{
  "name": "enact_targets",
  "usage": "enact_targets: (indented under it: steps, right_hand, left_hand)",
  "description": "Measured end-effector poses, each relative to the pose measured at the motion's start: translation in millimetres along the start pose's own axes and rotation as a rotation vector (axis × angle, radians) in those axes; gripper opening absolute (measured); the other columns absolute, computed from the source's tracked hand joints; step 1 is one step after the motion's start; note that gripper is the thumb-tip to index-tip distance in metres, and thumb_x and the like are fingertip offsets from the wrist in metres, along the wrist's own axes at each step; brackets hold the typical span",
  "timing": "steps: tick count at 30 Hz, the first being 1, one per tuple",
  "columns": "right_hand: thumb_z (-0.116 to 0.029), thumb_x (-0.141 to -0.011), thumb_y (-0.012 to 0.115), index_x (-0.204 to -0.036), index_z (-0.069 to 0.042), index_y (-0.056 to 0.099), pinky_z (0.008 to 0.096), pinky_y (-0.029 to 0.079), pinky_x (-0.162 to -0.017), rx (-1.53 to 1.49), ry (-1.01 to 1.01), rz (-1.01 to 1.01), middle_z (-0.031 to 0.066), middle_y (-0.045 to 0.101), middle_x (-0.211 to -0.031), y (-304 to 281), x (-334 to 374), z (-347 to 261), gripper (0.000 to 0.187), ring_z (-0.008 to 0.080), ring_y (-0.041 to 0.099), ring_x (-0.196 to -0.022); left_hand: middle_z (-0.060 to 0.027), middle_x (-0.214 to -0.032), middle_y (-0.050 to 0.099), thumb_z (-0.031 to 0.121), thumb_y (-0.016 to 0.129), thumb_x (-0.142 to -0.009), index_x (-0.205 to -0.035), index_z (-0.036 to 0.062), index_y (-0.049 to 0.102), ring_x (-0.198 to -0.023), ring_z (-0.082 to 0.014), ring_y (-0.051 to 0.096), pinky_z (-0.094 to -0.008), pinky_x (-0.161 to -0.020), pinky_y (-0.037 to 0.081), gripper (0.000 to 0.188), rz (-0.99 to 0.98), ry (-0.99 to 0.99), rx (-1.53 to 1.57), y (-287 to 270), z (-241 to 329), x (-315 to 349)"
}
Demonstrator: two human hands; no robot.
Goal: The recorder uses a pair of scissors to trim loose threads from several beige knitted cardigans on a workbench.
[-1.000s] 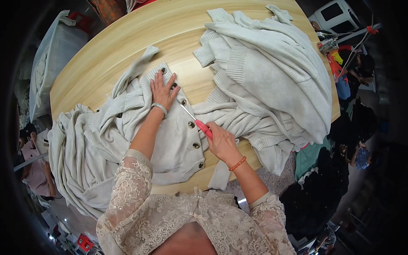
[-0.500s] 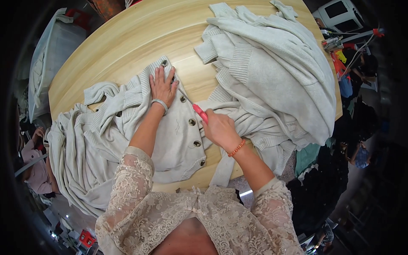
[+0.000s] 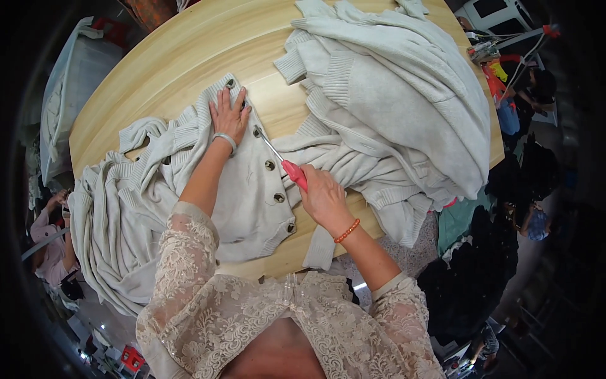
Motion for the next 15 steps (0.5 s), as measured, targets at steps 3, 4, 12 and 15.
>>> enact_targets:
  steps: [3, 4, 12, 15]
  right_hand:
    - [-0.012, -0.083, 0.061, -0.105, -0.007, 0.052, 0.0456, 0.048, -0.075, 0.002, 0.016, 0.090, 0.0150, 0.062, -0.088, -3.2, 18.0, 15.7, 0.025, 0.0352, 0.059, -0.088]
    - [-0.013, -0.084, 0.061, -0.107, -0.007, 0.053, 0.0467, 0.048, -0.073, 0.013, 0.012, 0.090, 0.0170, 0.062, -0.087, -4.1, 22.2, 17.0, 0.025, 0.0361, 0.060, -0.086]
    - [-0.021, -0.087, 0.060, -0.101, -0.006, 0.054, 0.0493, 0.048, -0.065, 0.142, 0.108, -0.145, 0.0213, 0.063, -0.072, 2.3, 37.3, 13.4, 0.021, 0.0400, 0.063, -0.072]
    - [-0.023, -0.087, 0.059, -0.098, -0.005, 0.055, 0.0495, 0.049, -0.065, 0.130, 0.060, -0.080, 0.0215, 0.064, -0.071, 4.1, 7.6, 10.1, 0.022, 0.0401, 0.064, -0.072]
  left_hand:
    - [-0.0207, -0.148, 0.029, 0.033, 0.056, -0.090, -0.138, 0.0179, 0.045, -0.139, -0.0380, 0.023, -0.0557, -0.112, 0.016, 0.051, 0.031, 0.060, 0.106, -21.9, 36.2, 20.4]
    - [-0.0202, -0.147, 0.031, 0.031, 0.058, -0.089, -0.136, 0.0147, 0.047, -0.138, -0.0378, 0.026, -0.0551, -0.111, 0.020, 0.051, 0.087, 0.137, 0.194, -33.0, 45.8, 33.2]
    - [-0.0155, -0.151, 0.029, 0.039, 0.055, -0.089, -0.136, 0.0136, 0.048, -0.141, -0.0331, 0.023, -0.0529, -0.113, 0.013, 0.054, -0.134, 0.134, 0.169, -21.1, 70.4, 106.8]
    - [-0.0132, -0.153, 0.027, 0.043, 0.053, -0.090, -0.137, 0.0173, 0.047, -0.141, -0.0316, 0.022, -0.0533, -0.113, 0.011, 0.054, -0.134, 0.137, 0.144, -21.6, 71.4, 95.6]
Point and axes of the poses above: each hand's wrist, its own x-axis away from the middle knuckle, its own y-axis out of the palm, z = x × y, the point moved 2 cm from there along -x, towards the middle knuckle
